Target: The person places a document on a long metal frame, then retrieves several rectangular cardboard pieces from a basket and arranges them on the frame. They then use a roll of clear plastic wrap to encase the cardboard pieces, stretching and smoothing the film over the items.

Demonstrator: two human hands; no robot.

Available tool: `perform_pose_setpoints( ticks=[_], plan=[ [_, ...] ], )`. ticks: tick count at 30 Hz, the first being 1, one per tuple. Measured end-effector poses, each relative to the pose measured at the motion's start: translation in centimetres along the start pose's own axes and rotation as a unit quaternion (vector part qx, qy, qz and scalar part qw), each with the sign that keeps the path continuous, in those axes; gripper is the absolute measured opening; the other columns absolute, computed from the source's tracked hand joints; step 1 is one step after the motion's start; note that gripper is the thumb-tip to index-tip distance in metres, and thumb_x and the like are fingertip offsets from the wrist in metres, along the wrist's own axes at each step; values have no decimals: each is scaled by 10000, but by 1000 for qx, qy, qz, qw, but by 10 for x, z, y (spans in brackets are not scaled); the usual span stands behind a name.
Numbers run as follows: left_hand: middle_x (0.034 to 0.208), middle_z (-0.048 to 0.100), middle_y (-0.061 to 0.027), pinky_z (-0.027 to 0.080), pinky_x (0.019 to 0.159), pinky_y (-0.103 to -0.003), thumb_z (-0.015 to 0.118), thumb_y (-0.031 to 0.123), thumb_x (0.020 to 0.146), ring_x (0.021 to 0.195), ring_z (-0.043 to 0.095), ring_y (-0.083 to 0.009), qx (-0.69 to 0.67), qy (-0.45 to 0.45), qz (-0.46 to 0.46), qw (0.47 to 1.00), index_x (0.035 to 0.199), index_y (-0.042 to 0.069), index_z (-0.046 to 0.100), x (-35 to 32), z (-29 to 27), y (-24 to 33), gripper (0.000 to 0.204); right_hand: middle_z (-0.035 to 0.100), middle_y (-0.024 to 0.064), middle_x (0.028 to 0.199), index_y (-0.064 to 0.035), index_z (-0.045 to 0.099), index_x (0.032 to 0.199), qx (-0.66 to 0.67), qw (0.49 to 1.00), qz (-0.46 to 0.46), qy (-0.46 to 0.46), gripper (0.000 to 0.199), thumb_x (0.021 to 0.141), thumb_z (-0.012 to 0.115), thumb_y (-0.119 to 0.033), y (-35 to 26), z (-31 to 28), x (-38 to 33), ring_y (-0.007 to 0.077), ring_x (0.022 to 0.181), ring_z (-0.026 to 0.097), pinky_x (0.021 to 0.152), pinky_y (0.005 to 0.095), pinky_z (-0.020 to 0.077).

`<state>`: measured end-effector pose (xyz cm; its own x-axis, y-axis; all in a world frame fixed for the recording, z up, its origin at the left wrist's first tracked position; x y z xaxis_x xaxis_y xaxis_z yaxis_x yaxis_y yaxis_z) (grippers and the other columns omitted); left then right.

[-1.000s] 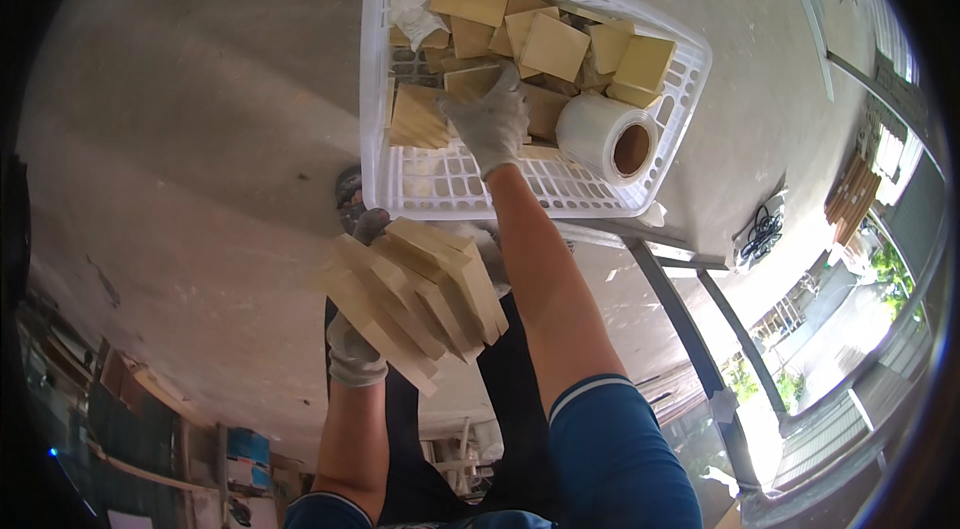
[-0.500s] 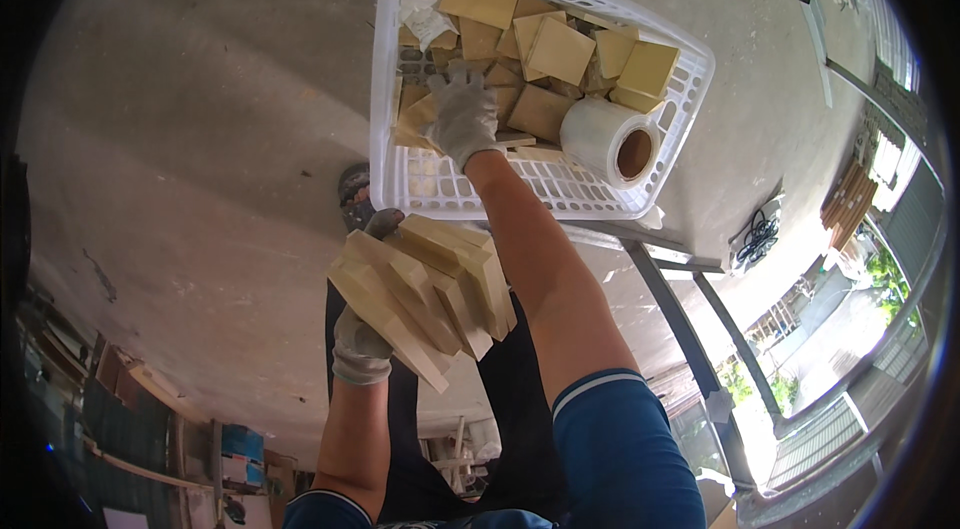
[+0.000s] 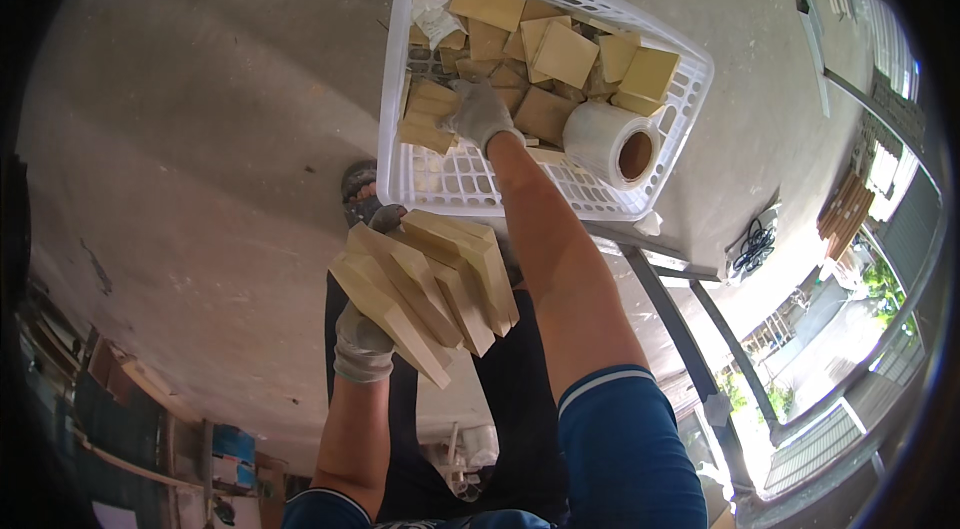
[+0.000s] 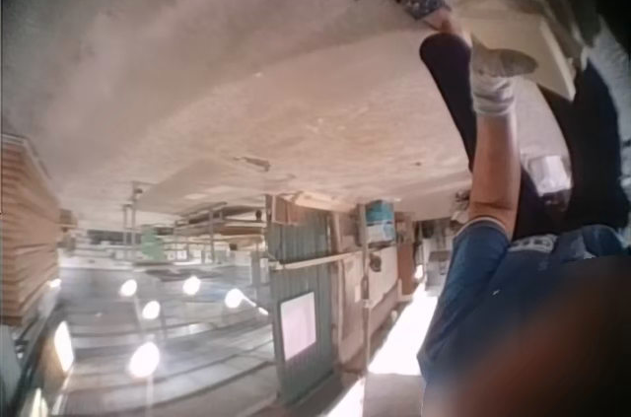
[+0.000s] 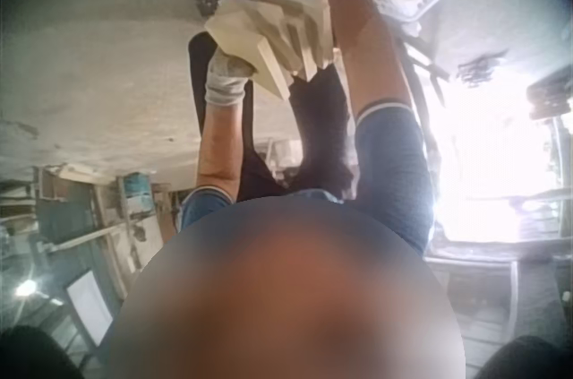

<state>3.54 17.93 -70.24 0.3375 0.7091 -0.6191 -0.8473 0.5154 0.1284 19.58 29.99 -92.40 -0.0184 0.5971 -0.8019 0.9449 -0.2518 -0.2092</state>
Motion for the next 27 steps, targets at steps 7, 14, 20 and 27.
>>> perform_pose_setpoints(
  ticks=[7,14,20,27],
  plan=[
    [1551,392,-94,355,1199,-388,763,410,874,1419,405,-228,145,-113,113,976,1538,69,283,2,28,16,888,686,195,1190,-85,636,1222,87,987,-85,105,569,754,854,-326,-21,-4,-34,366,1096,662,944,438,521],
    [1350,599,-113,493,1075,-374,942,204,629,1257,582,-232,-77,-4,75,994,1486,22,389,-13,-4,-1,1036,652,141,1170,14,603,1251,325,924,-100,174,407,884,715,-123,1,-146,-182,213,1054,649,888,301,515],
    [1363,588,-94,505,1057,-388,886,167,661,1252,583,-237,-14,-22,62,998,1479,62,418,-57,3,-31,948,676,97,1032,-5,635,1166,206,934,-227,184,449,749,796,38,-62,-269,-408,182,939,676,820,313,570],
    [1212,656,-98,552,942,-372,810,70,703,1094,660,-226,-37,-55,112,991,1371,5,512,-179,92,-13,735,726,113,1017,-22,608,1141,157,929,-304,139,375,819,799,-56,-126,-275,-522,228,922,720,816,344,577]
  ],
)
Point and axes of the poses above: each hand's wrist, its own x-axis towards the middle knuckle, its own z-axis out of the palm, y = z × x, the point moved 8 cm from there along x, towards the middle knuckle
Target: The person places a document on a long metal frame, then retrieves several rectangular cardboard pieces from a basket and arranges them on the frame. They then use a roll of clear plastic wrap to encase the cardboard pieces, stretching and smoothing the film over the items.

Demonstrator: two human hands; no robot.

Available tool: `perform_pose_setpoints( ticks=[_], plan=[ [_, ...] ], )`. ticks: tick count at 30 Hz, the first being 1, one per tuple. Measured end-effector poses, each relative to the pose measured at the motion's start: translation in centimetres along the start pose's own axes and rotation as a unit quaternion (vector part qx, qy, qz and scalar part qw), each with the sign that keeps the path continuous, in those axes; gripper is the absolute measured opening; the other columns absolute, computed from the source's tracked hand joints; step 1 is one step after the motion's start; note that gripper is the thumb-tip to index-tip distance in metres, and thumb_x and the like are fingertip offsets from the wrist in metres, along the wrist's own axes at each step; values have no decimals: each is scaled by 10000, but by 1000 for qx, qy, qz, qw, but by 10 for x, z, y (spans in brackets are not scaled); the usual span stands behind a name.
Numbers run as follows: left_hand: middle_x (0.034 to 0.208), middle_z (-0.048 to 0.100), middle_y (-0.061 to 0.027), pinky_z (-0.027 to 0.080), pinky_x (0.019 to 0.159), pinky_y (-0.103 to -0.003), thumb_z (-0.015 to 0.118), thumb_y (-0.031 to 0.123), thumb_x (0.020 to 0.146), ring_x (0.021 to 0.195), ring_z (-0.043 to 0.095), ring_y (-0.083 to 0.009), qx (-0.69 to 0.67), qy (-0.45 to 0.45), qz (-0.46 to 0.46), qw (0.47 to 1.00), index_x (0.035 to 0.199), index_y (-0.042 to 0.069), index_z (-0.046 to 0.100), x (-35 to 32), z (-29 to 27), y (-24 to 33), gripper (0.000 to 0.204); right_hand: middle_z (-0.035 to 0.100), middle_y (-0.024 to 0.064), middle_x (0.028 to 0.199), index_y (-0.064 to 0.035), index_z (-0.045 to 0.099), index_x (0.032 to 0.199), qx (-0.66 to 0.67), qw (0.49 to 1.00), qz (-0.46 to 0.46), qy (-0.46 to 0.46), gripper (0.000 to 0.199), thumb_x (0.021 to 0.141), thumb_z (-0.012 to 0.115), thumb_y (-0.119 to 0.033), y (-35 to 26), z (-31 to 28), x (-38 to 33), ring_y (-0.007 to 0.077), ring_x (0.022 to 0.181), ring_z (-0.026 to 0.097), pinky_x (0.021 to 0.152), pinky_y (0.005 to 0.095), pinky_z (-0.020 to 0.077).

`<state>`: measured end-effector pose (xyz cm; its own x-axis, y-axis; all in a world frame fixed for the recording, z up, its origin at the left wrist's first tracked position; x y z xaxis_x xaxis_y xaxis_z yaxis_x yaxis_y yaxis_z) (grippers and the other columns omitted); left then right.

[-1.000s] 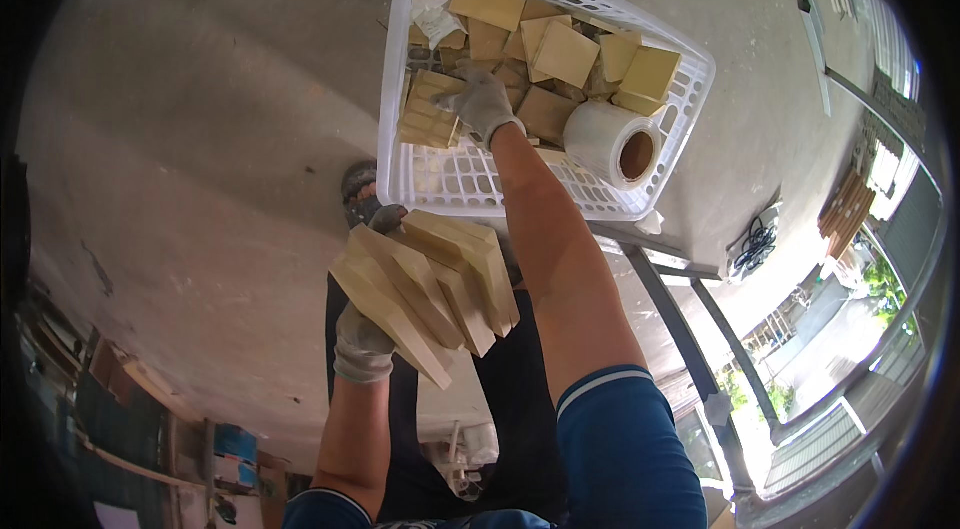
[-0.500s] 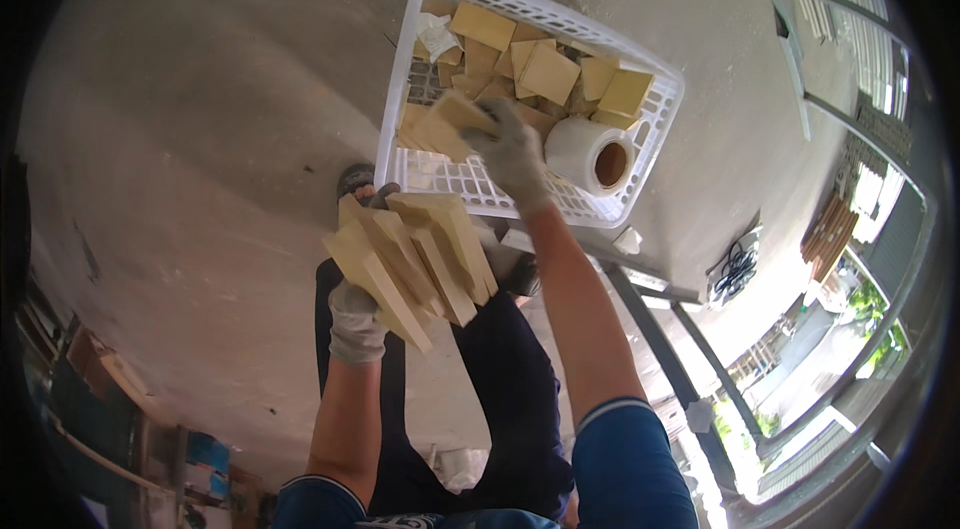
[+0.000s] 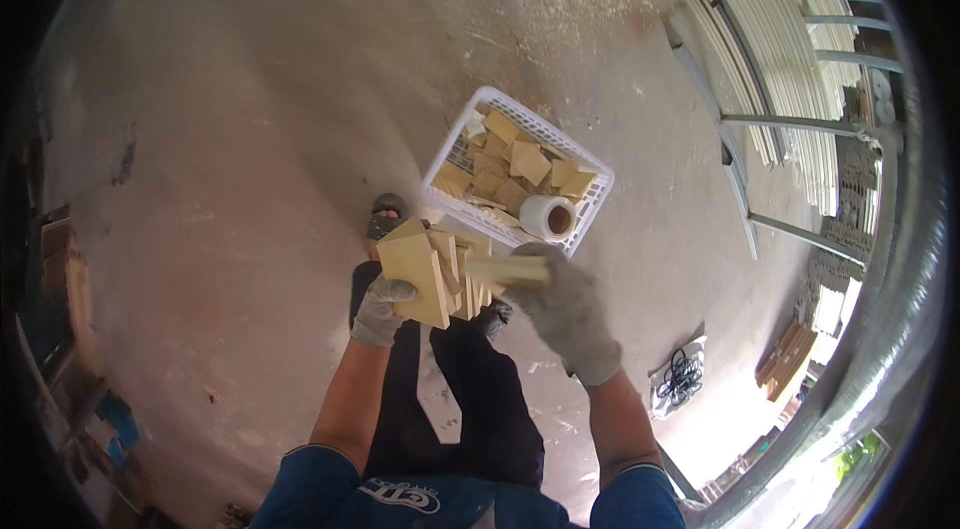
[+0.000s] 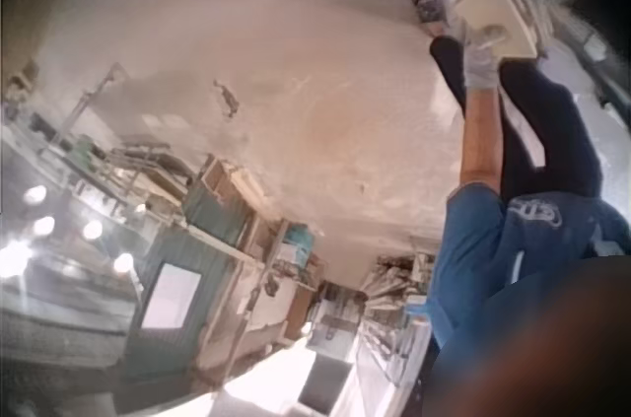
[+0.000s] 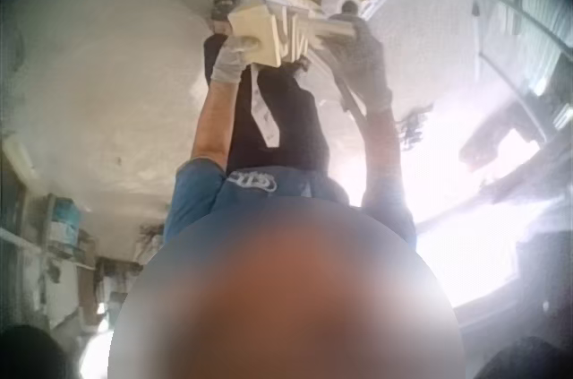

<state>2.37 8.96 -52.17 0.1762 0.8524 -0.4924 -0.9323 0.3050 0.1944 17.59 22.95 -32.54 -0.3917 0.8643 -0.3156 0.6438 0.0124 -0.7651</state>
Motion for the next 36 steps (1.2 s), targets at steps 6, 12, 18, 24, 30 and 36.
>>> perform_pose_setpoints(
  ticks=[6,12,18,24,30,36],
  plan=[
    [1281,626,-130,561,953,-406,794,138,783,1152,644,-258,72,-63,82,992,1414,-2,467,-87,108,62,724,662,158,1194,-48,573,1260,-226,948,-205,-94,469,848,779,-140,-157,-15,-48,229,1128,656,943,351,510],
    [1279,621,-148,549,981,-439,787,377,778,1165,636,-306,43,-73,84,993,1433,30,438,-133,181,123,819,675,159,1137,-53,478,1374,-8,986,-158,43,542,894,707,-154,-265,-109,-52,311,1065,665,911,400,521],
    [1304,598,-139,525,1006,-451,772,358,752,1190,617,-305,190,-77,48,978,1447,27,429,-160,221,253,843,619,170,1305,-28,442,1450,125,900,-186,375,607,909,701,-120,-331,-280,-64,272,1155,621,970,367,516],
    [1289,599,-143,525,982,-425,761,377,759,1169,621,-295,226,-125,73,963,1441,17,433,-142,291,321,838,564,221,1384,14,421,1480,106,860,-87,492,631,920,663,-149,-320,-420,24,327,1245,568,1038,357,454],
    [1276,605,-139,532,955,-404,770,439,779,1139,629,-269,224,-173,88,955,1426,18,442,-109,341,304,839,504,229,1459,8,418,1485,-99,857,143,486,701,882,717,-185,-272,-468,72,333,1307,540,1080,422,457],
    [1301,586,-131,537,940,-409,782,456,814,1117,630,-258,157,-209,95,961,1415,96,457,-88,420,230,773,386,235,1547,7,374,1508,-155,876,-66,453,890,851,730,-478,-299,-437,-4,353,1424,406,1181,450,354]
  ],
)
Point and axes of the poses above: each hand's wrist, its own x-axis towards the middle knuckle, its own z-axis out of the palm, y = z × x, the point moved 8 cm from there along x, towards the middle knuckle
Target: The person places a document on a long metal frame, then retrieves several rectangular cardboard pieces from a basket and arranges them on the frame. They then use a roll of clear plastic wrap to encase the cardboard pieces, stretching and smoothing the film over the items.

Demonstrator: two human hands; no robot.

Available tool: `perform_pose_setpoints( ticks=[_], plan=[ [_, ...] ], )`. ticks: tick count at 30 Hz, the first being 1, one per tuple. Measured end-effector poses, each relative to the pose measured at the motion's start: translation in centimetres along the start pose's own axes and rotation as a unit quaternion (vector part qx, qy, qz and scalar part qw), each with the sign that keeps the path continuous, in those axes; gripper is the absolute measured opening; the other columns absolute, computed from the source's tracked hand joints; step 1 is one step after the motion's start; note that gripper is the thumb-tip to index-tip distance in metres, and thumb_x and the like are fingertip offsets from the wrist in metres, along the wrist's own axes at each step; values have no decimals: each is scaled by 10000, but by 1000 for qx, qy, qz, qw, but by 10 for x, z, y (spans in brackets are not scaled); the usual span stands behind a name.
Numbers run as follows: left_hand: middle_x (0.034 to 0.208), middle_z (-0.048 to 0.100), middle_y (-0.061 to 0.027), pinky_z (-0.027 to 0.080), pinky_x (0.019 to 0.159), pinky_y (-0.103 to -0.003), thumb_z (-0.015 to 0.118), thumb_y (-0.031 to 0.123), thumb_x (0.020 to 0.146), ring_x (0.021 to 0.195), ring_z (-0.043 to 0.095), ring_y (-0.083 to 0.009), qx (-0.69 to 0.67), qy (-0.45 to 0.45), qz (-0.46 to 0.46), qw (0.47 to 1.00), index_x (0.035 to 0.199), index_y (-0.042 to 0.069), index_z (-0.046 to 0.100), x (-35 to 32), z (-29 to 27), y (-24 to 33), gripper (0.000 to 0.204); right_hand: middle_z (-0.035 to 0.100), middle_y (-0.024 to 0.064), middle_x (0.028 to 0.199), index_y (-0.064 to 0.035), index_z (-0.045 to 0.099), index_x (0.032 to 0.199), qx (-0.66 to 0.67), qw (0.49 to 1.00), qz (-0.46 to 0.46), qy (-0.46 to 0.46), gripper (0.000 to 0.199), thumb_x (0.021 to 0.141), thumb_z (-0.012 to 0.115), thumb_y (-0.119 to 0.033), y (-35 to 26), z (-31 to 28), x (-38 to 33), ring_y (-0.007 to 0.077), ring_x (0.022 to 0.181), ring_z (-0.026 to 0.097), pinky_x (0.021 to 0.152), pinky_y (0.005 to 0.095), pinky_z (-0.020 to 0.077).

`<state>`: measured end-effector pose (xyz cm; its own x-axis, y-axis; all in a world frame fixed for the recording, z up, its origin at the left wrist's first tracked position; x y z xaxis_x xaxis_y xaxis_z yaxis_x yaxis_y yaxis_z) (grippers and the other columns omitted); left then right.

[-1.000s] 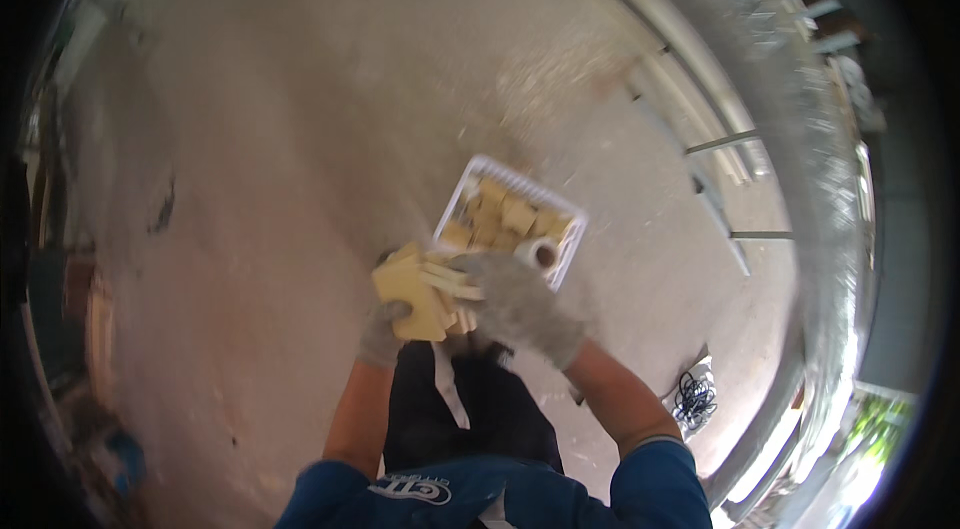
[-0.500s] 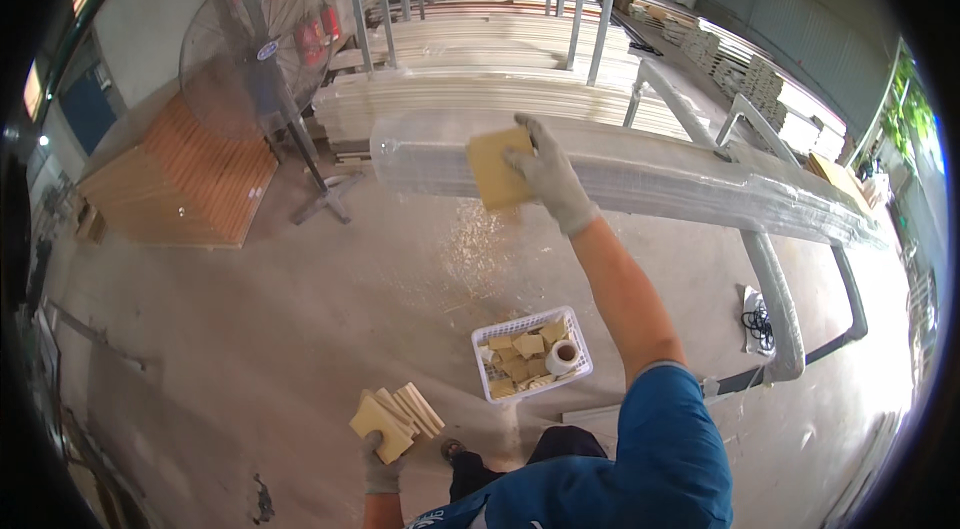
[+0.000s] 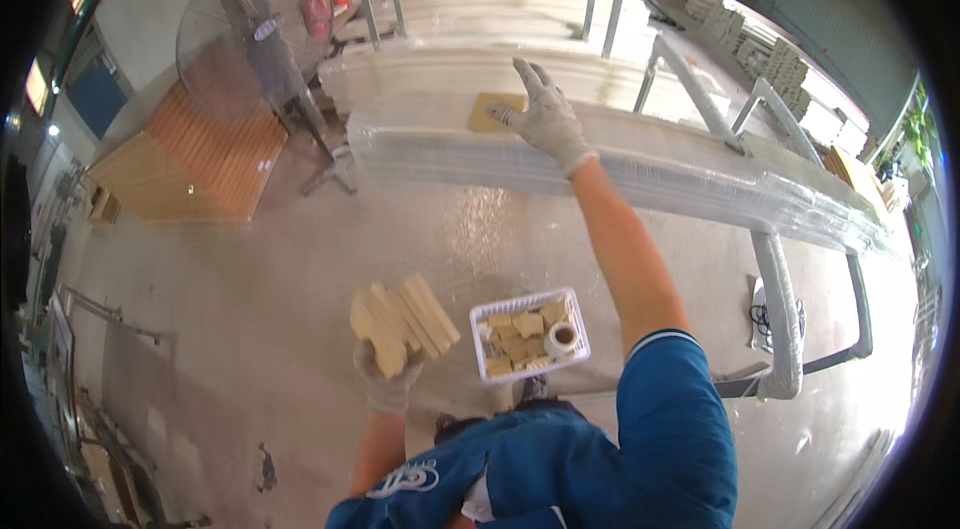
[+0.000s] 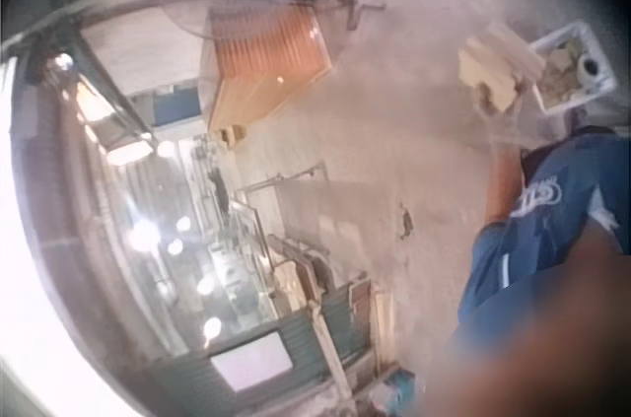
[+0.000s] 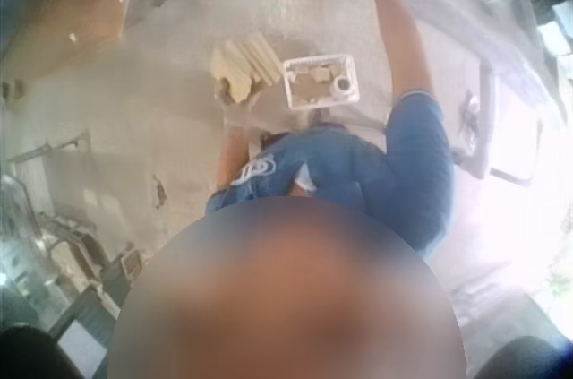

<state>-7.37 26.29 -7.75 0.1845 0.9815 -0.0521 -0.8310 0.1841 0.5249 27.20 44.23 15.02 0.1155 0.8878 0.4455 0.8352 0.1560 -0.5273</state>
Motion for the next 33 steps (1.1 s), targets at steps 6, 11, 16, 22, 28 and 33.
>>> perform_pose_setpoints(
  ticks=[6,11,16,22,28,33],
  plan=[
    [1250,537,-134,511,873,-437,823,378,812,1078,566,-283,175,-69,106,976,1404,111,461,42,57,-72,743,278,260,1601,-3,101,1592,200,905,-206,-314,1452,519,977,-439,-53,-8,-166,389,1497,255,1234,444,209],
    [1302,504,-122,453,937,-444,783,412,833,1139,525,-295,450,-167,158,863,1451,117,394,61,84,-131,788,392,254,1525,17,138,1579,280,915,-196,-214,1418,529,991,-407,-36,-24,-188,391,1435,371,1194,437,290],
    [1474,493,-113,405,1131,-455,687,545,874,1333,519,-292,496,-247,147,819,1535,120,282,56,129,-134,885,486,250,1434,-7,238,1559,278,937,-116,-177,1278,580,945,-426,-16,-47,-187,404,1306,513,1125,466,382],
    [1387,563,-137,545,999,-483,708,489,862,1257,586,-302,-151,-203,-269,929,1493,66,393,87,135,-137,823,485,263,1436,-10,233,1565,27,978,-169,-116,1271,611,892,-529,-23,-87,-126,404,1262,537,1091,458,417],
    [1451,515,-119,571,958,-536,620,571,902,1270,575,-327,-85,-203,-269,938,1520,126,377,115,95,-106,799,592,189,1329,-68,227,1583,-284,924,-39,-253,1284,578,886,-520,26,-51,5,351,1205,580,1022,482,465],
    [1443,529,-123,547,981,-558,611,571,901,1279,568,-341,-110,-191,-237,946,1519,136,384,126,80,-86,789,620,164,1296,-97,236,1586,-342,855,6,-390,1260,577,880,-492,54,-8,39,318,1223,588,1013,468,473]
  ],
)
Point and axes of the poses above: each hand's wrist, its own x-axis towards the middle knuckle, its own z-axis out of the palm, y = z × x, the point moved 8 cm from there along x, towards the middle knuckle
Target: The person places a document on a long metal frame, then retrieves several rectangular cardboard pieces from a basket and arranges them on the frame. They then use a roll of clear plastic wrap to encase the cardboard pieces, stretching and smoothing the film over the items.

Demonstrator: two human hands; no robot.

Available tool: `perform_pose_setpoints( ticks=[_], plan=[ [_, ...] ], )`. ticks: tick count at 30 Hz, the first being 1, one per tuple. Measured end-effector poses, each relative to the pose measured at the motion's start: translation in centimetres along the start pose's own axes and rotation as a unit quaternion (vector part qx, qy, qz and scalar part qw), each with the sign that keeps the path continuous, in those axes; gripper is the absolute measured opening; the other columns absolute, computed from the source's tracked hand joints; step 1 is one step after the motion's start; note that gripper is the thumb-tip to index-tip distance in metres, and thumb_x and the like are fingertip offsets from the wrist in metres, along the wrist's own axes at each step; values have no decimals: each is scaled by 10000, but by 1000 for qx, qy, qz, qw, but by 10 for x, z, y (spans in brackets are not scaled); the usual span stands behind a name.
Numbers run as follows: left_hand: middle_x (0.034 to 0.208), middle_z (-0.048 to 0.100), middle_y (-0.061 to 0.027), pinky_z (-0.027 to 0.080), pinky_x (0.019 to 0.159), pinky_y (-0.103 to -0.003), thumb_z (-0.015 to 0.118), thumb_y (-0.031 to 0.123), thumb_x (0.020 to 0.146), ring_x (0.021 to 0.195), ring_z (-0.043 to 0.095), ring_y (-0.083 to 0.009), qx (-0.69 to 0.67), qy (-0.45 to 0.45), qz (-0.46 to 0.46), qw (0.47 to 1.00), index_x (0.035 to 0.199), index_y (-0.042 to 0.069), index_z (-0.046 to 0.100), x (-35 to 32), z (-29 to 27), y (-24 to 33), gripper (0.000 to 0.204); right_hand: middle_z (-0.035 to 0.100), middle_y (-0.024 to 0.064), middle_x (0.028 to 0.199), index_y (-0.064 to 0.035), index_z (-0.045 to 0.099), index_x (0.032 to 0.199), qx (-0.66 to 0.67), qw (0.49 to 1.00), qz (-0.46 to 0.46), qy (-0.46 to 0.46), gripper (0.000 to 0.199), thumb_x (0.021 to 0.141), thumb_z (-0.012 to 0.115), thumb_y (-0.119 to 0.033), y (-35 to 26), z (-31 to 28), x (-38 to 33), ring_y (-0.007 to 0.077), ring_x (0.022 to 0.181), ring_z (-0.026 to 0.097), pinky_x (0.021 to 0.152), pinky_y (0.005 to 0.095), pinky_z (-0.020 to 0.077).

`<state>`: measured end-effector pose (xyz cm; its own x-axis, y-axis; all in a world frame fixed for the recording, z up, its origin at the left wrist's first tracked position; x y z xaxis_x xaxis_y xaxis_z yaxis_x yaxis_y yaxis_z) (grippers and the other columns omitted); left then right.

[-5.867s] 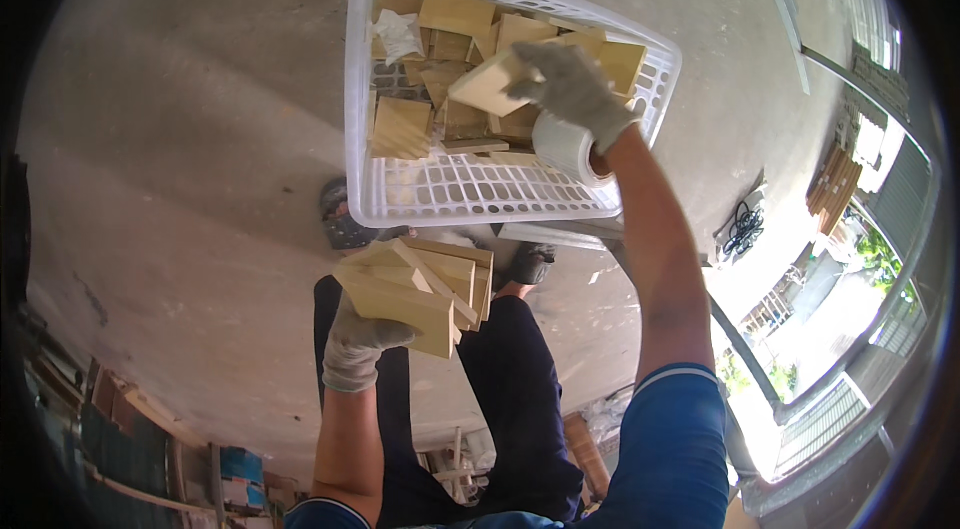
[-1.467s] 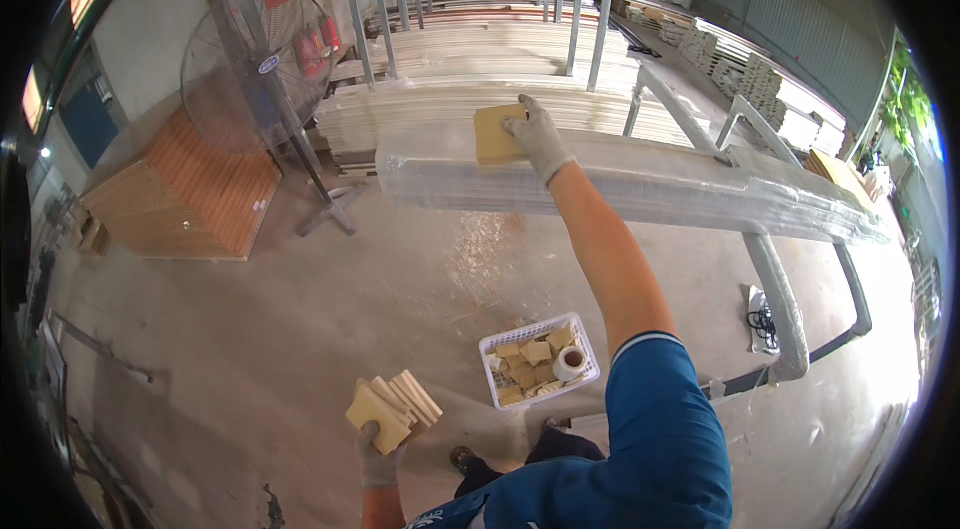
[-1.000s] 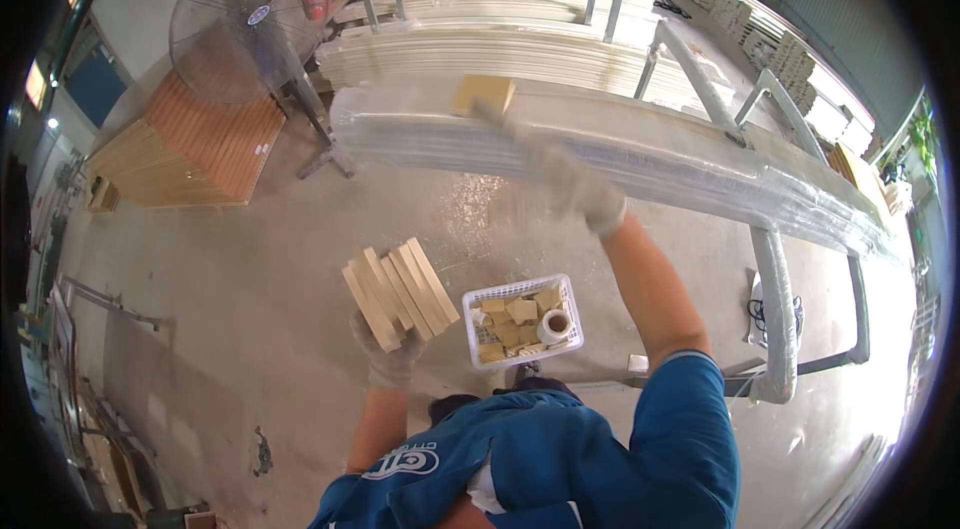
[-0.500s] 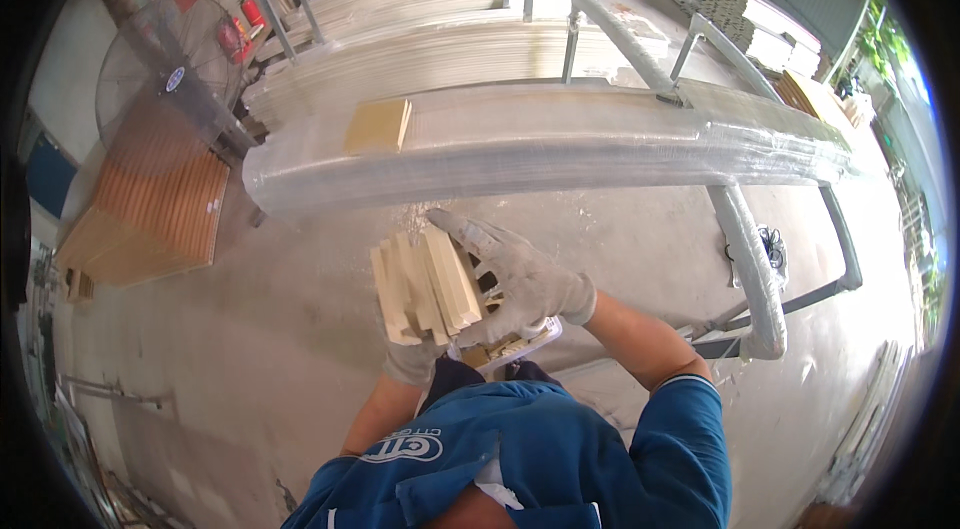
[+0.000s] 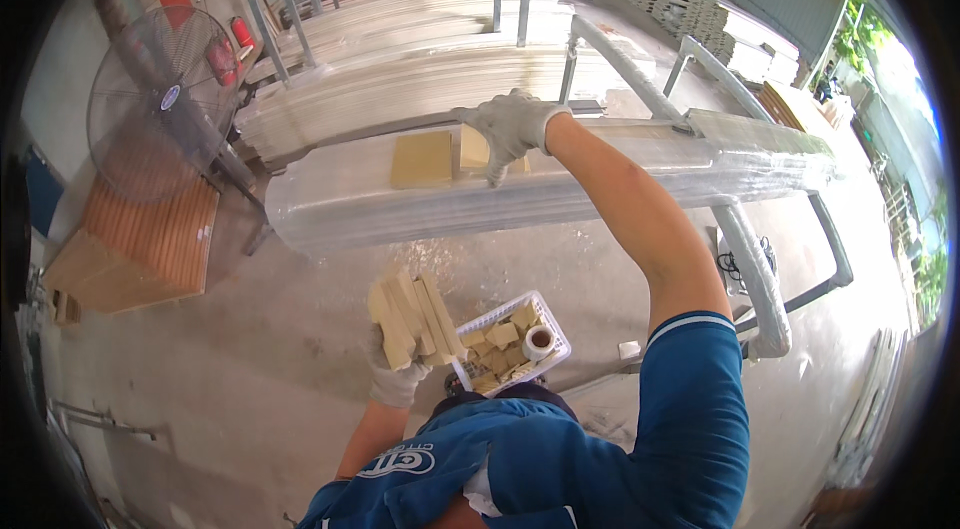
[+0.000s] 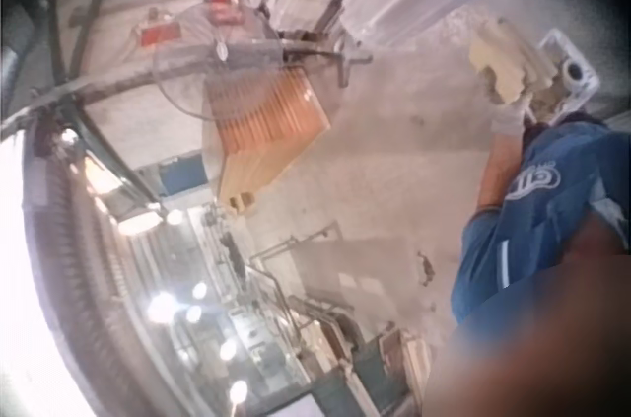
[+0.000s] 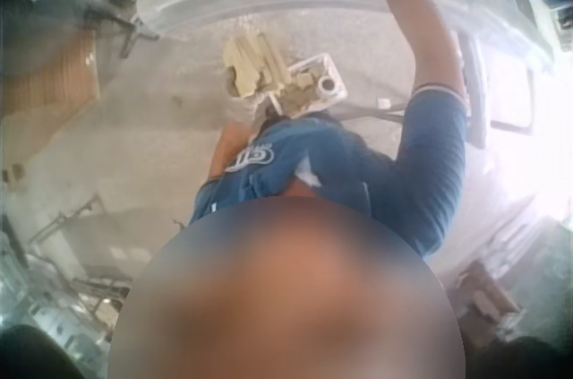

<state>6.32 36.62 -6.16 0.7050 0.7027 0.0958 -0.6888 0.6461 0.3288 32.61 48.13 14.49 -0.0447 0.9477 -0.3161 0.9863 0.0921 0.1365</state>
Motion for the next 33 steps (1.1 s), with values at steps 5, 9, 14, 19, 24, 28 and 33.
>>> perform_pose_setpoints(
  ticks=[5,9,14,19,24,28,33],
  plan=[
    [1437,532,-124,539,985,-559,582,619,898,1268,577,-336,65,55,36,996,1513,132,396,-7,-3,2,807,612,210,1309,-87,256,1572,41,997,-70,15,1262,562,909,-469,-9,7,15,364,1222,582,1047,416,473],
    [1430,530,-122,547,975,-542,575,635,897,1260,579,-324,53,73,52,995,1506,115,399,-6,-3,-7,821,649,160,1265,-95,261,1581,35,995,-88,29,1245,575,870,-502,-11,7,22,299,1191,613,1025,430,458],
    [1430,522,-108,544,986,-504,571,645,897,1265,569,-290,124,79,93,985,1502,97,396,-5,1,-6,835,538,200,1428,-52,258,1568,31,996,-88,-1,1241,591,910,-453,-14,2,25,329,1311,531,1109,402,443],
    [1402,535,-108,537,998,-473,602,628,893,1252,572,-263,151,105,112,977,1492,82,402,-14,1,-5,835,481,199,1490,-90,247,1581,16,995,-103,-3,1238,607,902,-485,-19,-1,26,320,1365,483,1146,404,410],
    [1391,534,-126,555,971,-463,625,616,884,1210,596,-263,259,104,152,948,1481,76,404,-11,8,0,835,395,211,1550,-89,210,1590,54,992,-112,-3,1313,574,904,-550,-16,-2,21,343,1418,414,1176,414,368],
    [1324,558,-143,569,942,-463,646,608,869,1159,613,-281,-28,28,109,993,1461,82,424,5,20,-11,822,333,231,1562,-84,140,1603,59,954,-224,189,1442,515,884,-669,-45,-17,-29,388,1444,343,1205,488,288],
    [1231,585,-142,586,894,-440,658,600,851,1099,620,-288,-51,19,93,994,1444,63,433,28,28,-27,831,287,239,1595,-36,176,1583,285,879,-336,184,1402,531,924,-582,-114,49,-106,415,1483,260,1231,479,220]
  ],
)
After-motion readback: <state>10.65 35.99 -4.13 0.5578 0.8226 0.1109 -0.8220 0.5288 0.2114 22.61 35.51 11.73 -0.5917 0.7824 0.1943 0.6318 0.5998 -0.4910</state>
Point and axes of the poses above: each hand's wrist, its own x-axis towards the middle knuckle, its own z-axis out of the palm, y = z × x, the point moved 8 cm from there along x, towards the middle knuckle
